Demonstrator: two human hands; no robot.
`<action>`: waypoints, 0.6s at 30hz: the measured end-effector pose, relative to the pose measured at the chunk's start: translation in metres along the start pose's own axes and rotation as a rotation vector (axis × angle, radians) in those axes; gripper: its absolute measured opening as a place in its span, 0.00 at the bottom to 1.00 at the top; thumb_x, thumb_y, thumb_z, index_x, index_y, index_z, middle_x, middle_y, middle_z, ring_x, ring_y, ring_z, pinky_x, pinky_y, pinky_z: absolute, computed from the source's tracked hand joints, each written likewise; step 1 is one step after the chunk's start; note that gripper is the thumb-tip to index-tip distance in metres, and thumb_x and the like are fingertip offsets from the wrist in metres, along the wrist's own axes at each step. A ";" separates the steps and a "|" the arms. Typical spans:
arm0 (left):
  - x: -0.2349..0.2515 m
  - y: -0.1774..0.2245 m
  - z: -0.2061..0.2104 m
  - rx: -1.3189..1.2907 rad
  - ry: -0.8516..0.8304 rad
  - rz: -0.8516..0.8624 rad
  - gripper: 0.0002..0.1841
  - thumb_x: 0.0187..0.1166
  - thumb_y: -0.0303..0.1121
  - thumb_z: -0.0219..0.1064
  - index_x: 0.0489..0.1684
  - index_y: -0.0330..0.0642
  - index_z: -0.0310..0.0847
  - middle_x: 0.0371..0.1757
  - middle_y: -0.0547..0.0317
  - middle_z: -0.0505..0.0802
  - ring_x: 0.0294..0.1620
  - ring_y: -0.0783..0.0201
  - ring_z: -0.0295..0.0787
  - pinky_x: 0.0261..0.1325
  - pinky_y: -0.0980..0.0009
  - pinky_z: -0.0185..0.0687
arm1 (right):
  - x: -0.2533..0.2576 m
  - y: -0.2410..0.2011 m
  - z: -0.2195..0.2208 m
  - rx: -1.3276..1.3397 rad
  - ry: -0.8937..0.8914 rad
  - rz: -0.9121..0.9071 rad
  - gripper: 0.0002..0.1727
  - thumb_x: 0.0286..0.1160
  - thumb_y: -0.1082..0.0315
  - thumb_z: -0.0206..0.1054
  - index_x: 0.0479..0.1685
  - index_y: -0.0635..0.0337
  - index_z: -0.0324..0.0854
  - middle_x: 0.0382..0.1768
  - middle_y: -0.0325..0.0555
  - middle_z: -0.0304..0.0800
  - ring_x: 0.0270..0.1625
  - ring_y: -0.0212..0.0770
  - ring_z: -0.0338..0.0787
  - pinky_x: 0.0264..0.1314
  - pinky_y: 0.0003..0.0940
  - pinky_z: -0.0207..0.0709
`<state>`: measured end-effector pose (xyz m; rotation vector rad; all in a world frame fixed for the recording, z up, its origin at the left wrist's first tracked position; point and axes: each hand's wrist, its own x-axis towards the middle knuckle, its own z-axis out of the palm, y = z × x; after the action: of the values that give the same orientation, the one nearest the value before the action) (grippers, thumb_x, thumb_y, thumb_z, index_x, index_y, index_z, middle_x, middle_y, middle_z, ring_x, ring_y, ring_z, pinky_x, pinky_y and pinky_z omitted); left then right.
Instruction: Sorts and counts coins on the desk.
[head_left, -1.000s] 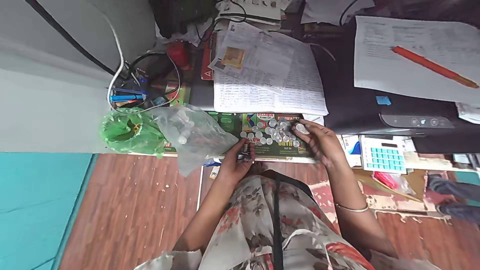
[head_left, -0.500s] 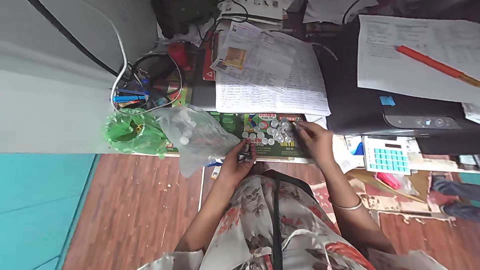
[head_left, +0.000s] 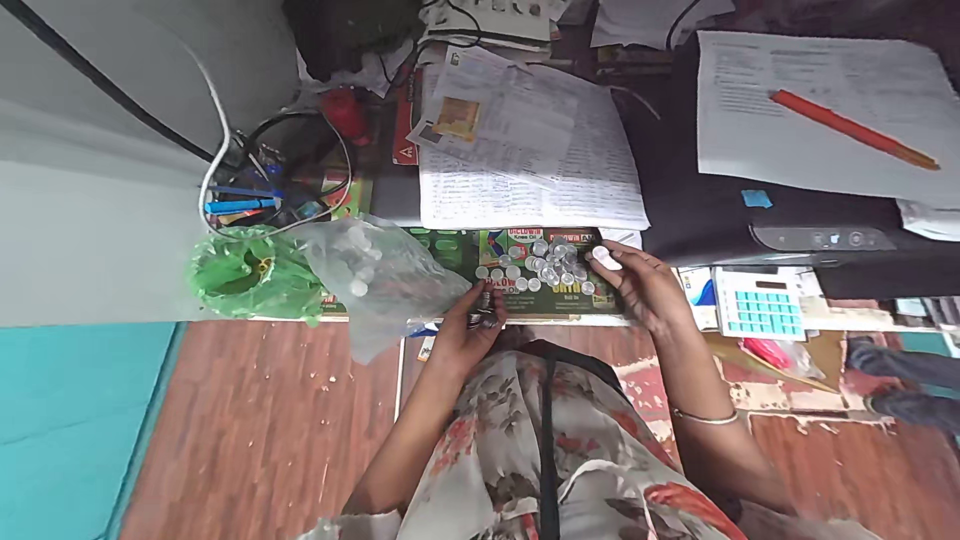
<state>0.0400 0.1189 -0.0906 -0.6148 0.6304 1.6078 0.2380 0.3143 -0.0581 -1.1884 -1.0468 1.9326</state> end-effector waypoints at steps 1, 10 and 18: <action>0.000 0.000 0.000 0.002 0.006 -0.001 0.14 0.91 0.36 0.51 0.44 0.36 0.78 0.36 0.51 0.90 0.31 0.64 0.92 0.34 0.74 0.91 | -0.001 0.000 -0.001 -0.006 -0.006 0.002 0.15 0.86 0.81 0.50 0.61 0.77 0.79 0.55 0.59 0.92 0.51 0.48 0.96 0.60 0.41 0.91; -0.002 0.001 0.002 -0.032 0.031 -0.018 0.12 0.90 0.35 0.53 0.44 0.36 0.79 0.35 0.51 0.91 0.31 0.63 0.93 0.34 0.73 0.92 | 0.006 0.012 0.002 -0.452 0.005 -0.153 0.10 0.74 0.80 0.71 0.52 0.69 0.88 0.39 0.50 0.96 0.37 0.41 0.97 0.49 0.37 0.94; -0.002 0.001 0.002 -0.036 0.036 -0.032 0.12 0.90 0.35 0.53 0.44 0.38 0.78 0.36 0.52 0.90 0.32 0.64 0.92 0.35 0.74 0.91 | 0.002 0.035 -0.001 -1.305 -0.176 -0.907 0.11 0.80 0.76 0.63 0.50 0.67 0.91 0.54 0.57 0.95 0.59 0.53 0.95 0.66 0.46 0.86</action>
<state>0.0391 0.1190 -0.0879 -0.6786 0.6169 1.5836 0.2346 0.2987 -0.0898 -0.7725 -2.5265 0.5136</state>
